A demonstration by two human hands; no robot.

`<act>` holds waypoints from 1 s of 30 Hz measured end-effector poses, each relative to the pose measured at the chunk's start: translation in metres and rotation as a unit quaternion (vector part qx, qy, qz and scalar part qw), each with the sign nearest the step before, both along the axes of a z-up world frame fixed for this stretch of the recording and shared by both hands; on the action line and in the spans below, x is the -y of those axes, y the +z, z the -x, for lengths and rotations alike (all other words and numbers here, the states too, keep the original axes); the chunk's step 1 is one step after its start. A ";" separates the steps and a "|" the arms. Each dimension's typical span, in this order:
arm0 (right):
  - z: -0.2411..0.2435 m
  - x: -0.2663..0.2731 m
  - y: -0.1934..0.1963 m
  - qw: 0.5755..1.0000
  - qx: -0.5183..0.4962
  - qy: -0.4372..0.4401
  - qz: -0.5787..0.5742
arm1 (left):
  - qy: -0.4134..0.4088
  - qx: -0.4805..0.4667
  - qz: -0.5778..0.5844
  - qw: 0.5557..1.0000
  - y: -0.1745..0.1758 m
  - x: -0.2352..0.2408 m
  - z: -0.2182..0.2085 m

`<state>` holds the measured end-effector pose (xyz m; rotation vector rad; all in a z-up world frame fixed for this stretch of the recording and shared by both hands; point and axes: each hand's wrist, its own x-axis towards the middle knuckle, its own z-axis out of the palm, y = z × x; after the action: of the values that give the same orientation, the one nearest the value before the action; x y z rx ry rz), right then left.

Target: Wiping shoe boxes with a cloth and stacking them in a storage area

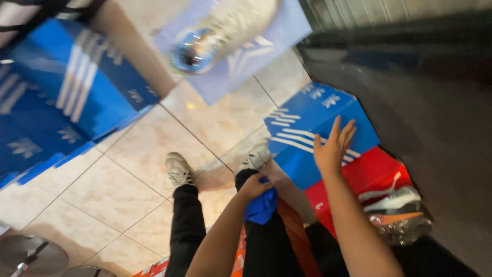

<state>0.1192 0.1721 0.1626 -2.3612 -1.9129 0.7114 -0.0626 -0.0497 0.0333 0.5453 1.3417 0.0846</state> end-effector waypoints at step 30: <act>0.570 0.058 0.031 0.870 -0.408 0.276 0.004 | 0.315 -0.476 -0.263 0.778 0.032 -0.024 0.503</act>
<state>-0.4512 0.1140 0.1934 -1.1128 -2.0681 1.4383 -0.5656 -0.0253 0.0650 0.6010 2.5049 0.8570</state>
